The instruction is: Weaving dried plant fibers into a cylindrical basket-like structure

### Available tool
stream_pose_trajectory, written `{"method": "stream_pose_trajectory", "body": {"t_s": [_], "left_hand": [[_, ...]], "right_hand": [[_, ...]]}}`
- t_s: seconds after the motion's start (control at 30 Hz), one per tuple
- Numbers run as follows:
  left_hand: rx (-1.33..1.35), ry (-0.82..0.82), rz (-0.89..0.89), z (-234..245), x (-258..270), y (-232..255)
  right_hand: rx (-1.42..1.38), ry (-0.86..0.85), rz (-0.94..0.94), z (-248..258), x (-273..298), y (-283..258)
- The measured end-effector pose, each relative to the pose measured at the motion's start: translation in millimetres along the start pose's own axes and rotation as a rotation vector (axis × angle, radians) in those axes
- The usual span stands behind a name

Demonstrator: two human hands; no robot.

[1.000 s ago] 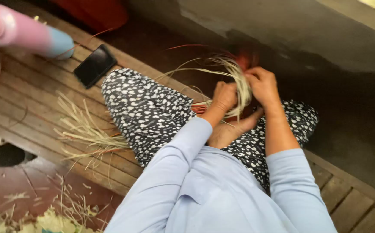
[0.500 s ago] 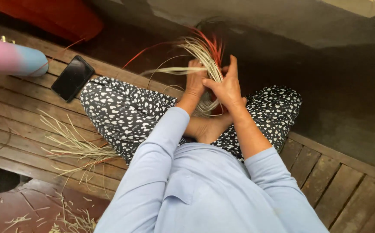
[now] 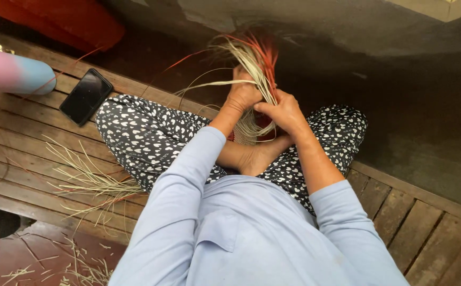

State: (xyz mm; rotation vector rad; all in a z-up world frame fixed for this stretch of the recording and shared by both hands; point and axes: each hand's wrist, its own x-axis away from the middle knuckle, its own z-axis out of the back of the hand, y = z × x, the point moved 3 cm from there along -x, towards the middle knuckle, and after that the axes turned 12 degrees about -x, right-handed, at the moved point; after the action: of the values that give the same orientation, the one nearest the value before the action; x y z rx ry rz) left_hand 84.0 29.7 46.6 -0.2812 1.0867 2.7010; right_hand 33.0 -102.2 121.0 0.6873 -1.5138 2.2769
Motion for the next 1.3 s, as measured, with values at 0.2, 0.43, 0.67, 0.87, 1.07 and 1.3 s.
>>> {"method": "stream_pose_trajectory", "body": {"t_s": [0.2,0.43,0.67,0.87,1.07,1.3], "left_hand": [[-0.324,-0.061,0.048,-31,7,-78],[-0.086,-0.207,0.329,-57,11,-77],[0.05,-0.081,0.441,-9,-6,-120],[0.176,0.013,0.545,-17,-23,-114],[0.288,0.119,0.626,1,-39,-120],[0.444,0.237,0.751,42,-64,-176]], "right_hand": [[0.095,-0.291,0.316,26,27,6],[-0.299,-0.341,0.259,27,40,-20],[-0.192,-0.55,0.135,49,59,-27],[-0.338,-0.597,0.132,55,65,-36],[-0.313,-0.661,0.25,61,81,-70],[-0.1,-0.792,0.25,91,116,-12]]}}
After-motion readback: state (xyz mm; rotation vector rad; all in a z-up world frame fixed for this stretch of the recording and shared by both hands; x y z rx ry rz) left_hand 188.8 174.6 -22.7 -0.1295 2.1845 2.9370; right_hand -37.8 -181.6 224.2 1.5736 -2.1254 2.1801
